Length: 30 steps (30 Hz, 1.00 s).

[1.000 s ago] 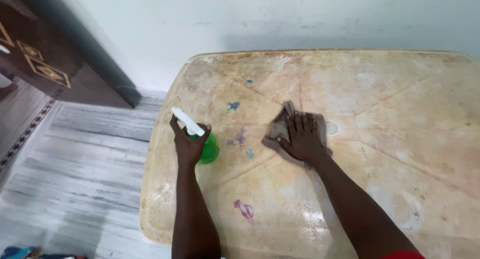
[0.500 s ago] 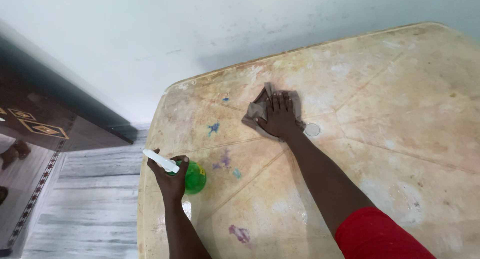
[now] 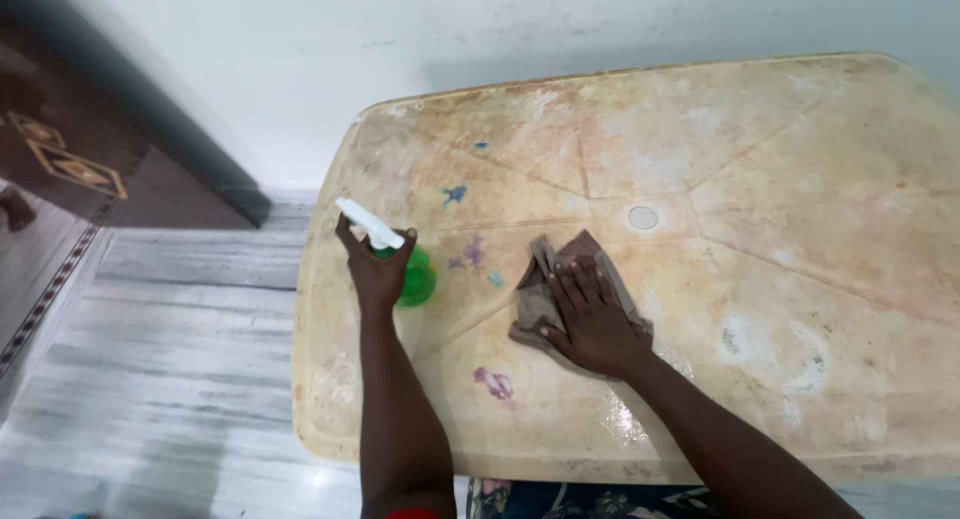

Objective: The person sprays a green liquid from a spray bottle onto a large beige plastic surface and wipes it with a cloth. The person repeatedly sprays and wipes different areas of the surface throughout the clip.

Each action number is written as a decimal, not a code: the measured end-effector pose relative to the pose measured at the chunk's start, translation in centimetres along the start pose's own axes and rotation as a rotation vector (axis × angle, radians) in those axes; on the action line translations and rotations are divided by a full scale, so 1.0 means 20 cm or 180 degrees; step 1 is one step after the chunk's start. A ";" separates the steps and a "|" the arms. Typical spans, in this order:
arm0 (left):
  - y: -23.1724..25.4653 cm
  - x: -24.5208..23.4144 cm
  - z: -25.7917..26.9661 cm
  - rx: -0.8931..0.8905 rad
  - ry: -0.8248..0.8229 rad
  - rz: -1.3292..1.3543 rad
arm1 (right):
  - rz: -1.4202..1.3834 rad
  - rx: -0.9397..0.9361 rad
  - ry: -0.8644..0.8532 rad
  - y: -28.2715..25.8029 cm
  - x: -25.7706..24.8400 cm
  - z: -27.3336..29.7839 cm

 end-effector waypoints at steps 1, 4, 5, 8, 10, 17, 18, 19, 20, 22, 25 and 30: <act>0.00 0.01 0.01 -0.0024 0.0067 -0.0070 | 0.0000 -0.0116 0.0010 -0.08 -0.03 0.07; 0.04 0.02 0.03 -0.0039 0.0147 -0.0150 | -0.0059 -0.0442 0.0086 -0.27 -0.11 0.17; 0.05 0.01 0.04 -0.0047 0.0134 -0.0151 | -0.0121 -0.0528 0.0077 -0.33 -0.12 0.20; 0.07 0.01 0.04 -0.0155 0.0129 -0.0366 | -0.0093 -0.0631 0.0003 -0.41 -0.10 0.19; 0.07 0.01 0.04 -0.0162 0.0126 -0.0346 | -0.0069 -0.0690 0.0003 -0.43 -0.08 0.17; 0.04 0.02 0.01 -0.0173 0.0040 -0.0152 | -0.0226 -0.0787 -0.0183 -0.41 0.03 -0.09; 0.04 0.02 0.01 -0.0199 0.0050 -0.0157 | -0.0269 -0.0758 -0.0286 -0.39 0.06 -0.14; 0.05 0.02 0.01 -0.0225 0.0060 -0.0162 | -0.0247 -0.0759 -0.0207 -0.36 0.08 -0.21; 0.05 0.02 0.01 -0.0244 0.0082 -0.0166 | -0.0222 -0.0772 -0.0121 -0.32 0.11 -0.29; 0.05 0.03 0.01 -0.0322 0.0076 -0.0144 | -0.0175 -0.0661 -0.0042 -0.22 0.19 -0.46; 0.05 0.03 0.00 -0.0327 0.0088 -0.0079 | -0.0095 -0.0408 0.0184 -0.03 0.32 -0.72; 0.04 0.02 0.00 -0.0362 0.0106 -0.0205 | 0.0151 0.0020 0.0653 0.43 0.48 -0.96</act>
Point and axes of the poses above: each hand's wrist, its own z-axis away from the middle knuckle, its own x-axis out of the palm, y = z × x, the point moved 5 cm from there along -z, towards the middle knuckle, and after that the axes turned 6 degrees about z, right-handed, at the moved point
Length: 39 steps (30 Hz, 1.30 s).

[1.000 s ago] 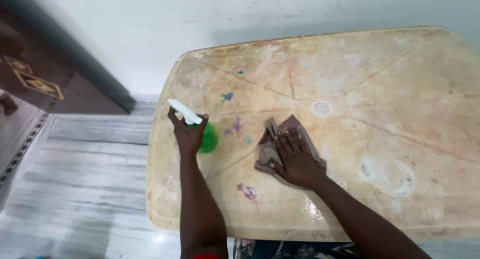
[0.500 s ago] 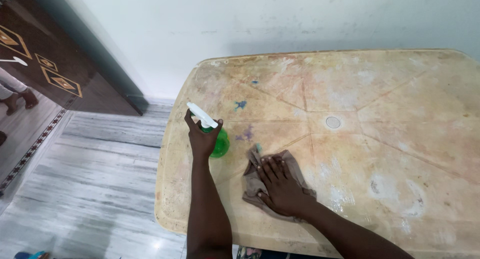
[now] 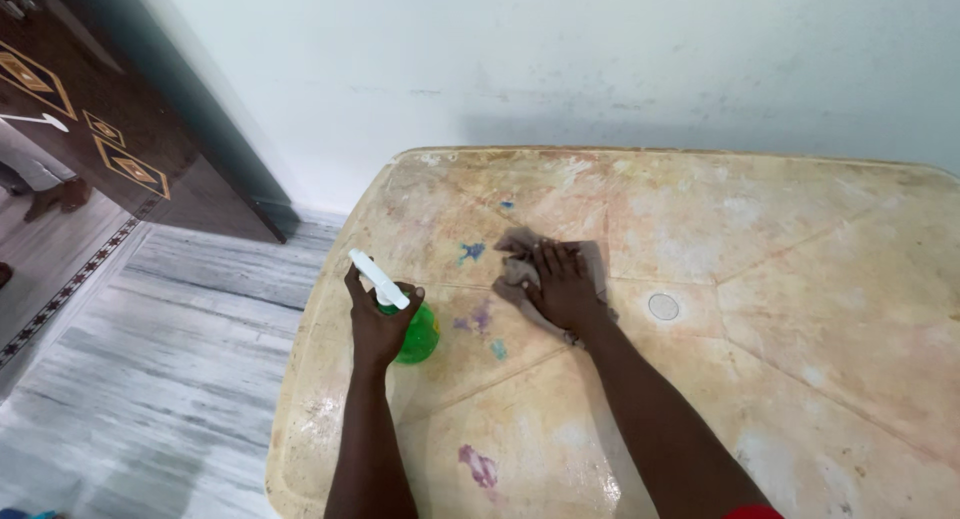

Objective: The person sprays a green liquid from a spray bottle onto a large beige plastic surface and wipes it with a cloth. The person repeatedly sprays and wipes different areas of the surface throughout the clip.

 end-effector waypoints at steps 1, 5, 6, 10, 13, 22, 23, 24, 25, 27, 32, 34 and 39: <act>0.00 0.00 0.00 0.0000 0.0007 -0.0017 | 0.0115 0.0090 0.0126 0.11 0.02 -0.01; 0.00 0.00 0.00 0.0093 -0.0048 -0.0025 | 0.0609 0.0653 0.0152 0.71 0.03 0.12; -0.01 0.01 0.00 0.0058 -0.0048 -0.0002 | 0.0772 0.0840 0.0108 0.88 0.00 0.20; -0.01 0.01 0.00 0.0052 -0.0067 0.0031 | 0.0881 0.1734 0.0018 1.46 -0.27 0.71; 0.01 0.01 -0.01 0.0198 -0.0095 -0.0014 | 0.1296 0.2321 -0.0203 1.73 -0.54 1.27; -0.03 -0.01 0.02 0.0215 -0.0128 0.0089 | 0.2065 0.2993 0.0075 1.75 -1.06 2.35; -0.02 -0.02 0.03 0.0304 -0.0122 0.0013 | 0.2302 0.3250 -0.0141 1.72 -1.07 2.35; -0.02 -0.02 0.02 0.0323 -0.0124 -0.0018 | 0.2063 0.3229 -0.0099 1.67 -1.08 2.35; -0.01 -0.02 0.03 0.0341 -0.0126 -0.0049 | 0.1826 0.3204 -0.0052 1.63 -1.09 2.36; -0.01 -0.02 0.04 0.0309 -0.0150 0.0059 | 0.1640 0.3023 0.0012 1.48 -1.11 2.33; -0.02 -0.02 0.03 0.0342 -0.0229 0.0034 | 0.1753 0.2454 0.0017 1.19 -1.03 2.29; -0.03 -0.01 0.03 0.0235 -0.0247 0.0134 | 0.1543 0.2335 -0.0086 1.06 -1.00 2.22; -0.05 -0.02 0.02 0.0358 -0.0180 0.0063 | 0.0551 0.1775 -0.0602 0.49 -1.01 1.84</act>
Point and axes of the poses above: each hand's wrist, its own z-axis away from the middle knuckle, its own x-axis out of the palm, y = z × x, the point moved 5 cm from there along -z, towards the middle knuckle, and after that the axes turned 6 degrees about z, right-handed, at the moved point
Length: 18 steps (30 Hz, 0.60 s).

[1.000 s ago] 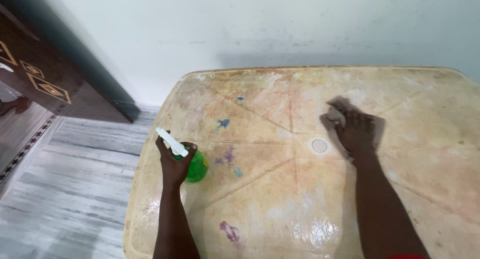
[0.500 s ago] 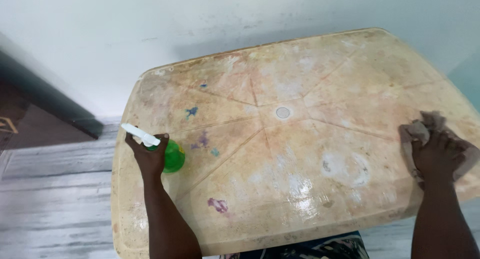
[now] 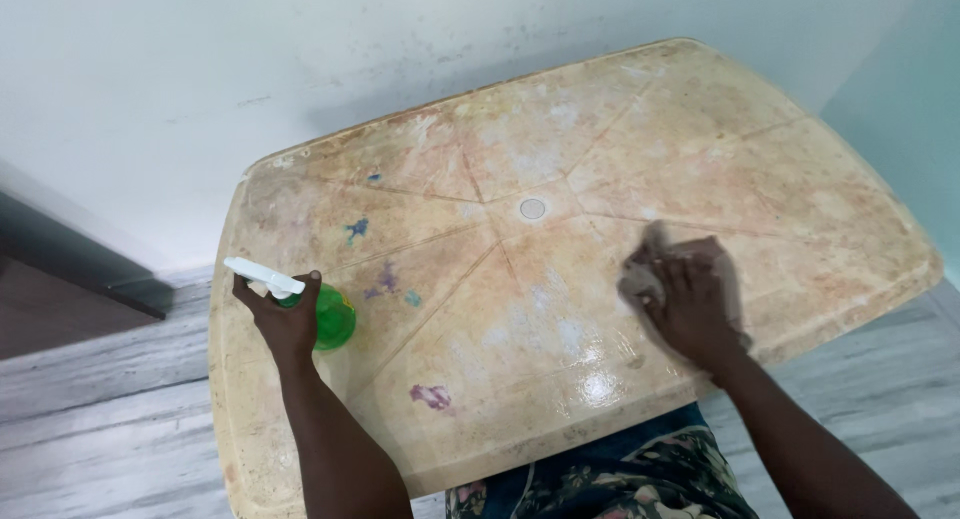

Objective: The person sprays a green liquid from a spray bottle onto a large beige plastic surface and wipes it with a cloth. The person repeatedly sprays and wipes different areas of the surface throughout the clip.

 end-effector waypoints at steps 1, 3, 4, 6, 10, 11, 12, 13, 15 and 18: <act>-0.01 0.00 0.00 0.0100 -0.0003 -0.0030 | -0.0149 0.0013 -0.0332 -0.14 -0.03 0.00; -0.05 -0.01 0.00 0.0146 -0.0010 0.0052 | -0.0342 -0.0119 -0.0853 -0.43 -0.08 0.00; -0.07 -0.01 0.00 0.0091 -0.0012 0.0162 | -0.0385 -0.0264 -0.1043 -0.57 -0.12 0.01; -0.12 0.00 -0.01 0.0049 -0.0019 0.0398 | -0.0380 -0.0658 -0.1175 -0.83 -0.16 0.05; -0.15 -0.03 -0.02 0.0401 -0.0077 0.0322 | -0.0405 -0.1833 -0.0546 -1.17 -0.21 0.20; -0.16 -0.03 -0.02 0.0413 -0.0094 0.0334 | -0.0685 -0.1796 -0.0639 -1.16 -0.20 0.20; -0.17 -0.03 -0.02 0.0424 -0.0110 0.0346 | -0.0967 -0.1759 -0.0727 -1.14 -0.18 0.20; -0.18 -0.04 -0.02 0.0421 -0.0110 0.0348 | -0.1254 -0.1740 -0.0823 -1.14 -0.16 0.20; -0.19 -0.03 -0.03 0.0430 -0.0144 0.0503 | -0.0701 -0.1877 0.0001 -1.08 -0.19 0.24; -0.19 -0.04 -0.02 0.0506 -0.0173 0.0547 | -0.0659 -0.1840 0.0102 -0.93 -0.23 0.26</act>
Point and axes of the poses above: each hand's wrist, its own z-axis away from the middle knuckle, its own x-axis out of the palm, y = z × x, the point moved 5 cm from there along -z, towards the middle knuckle, and after that the axes turned 6 degrees about z, right-handed, at the moved point
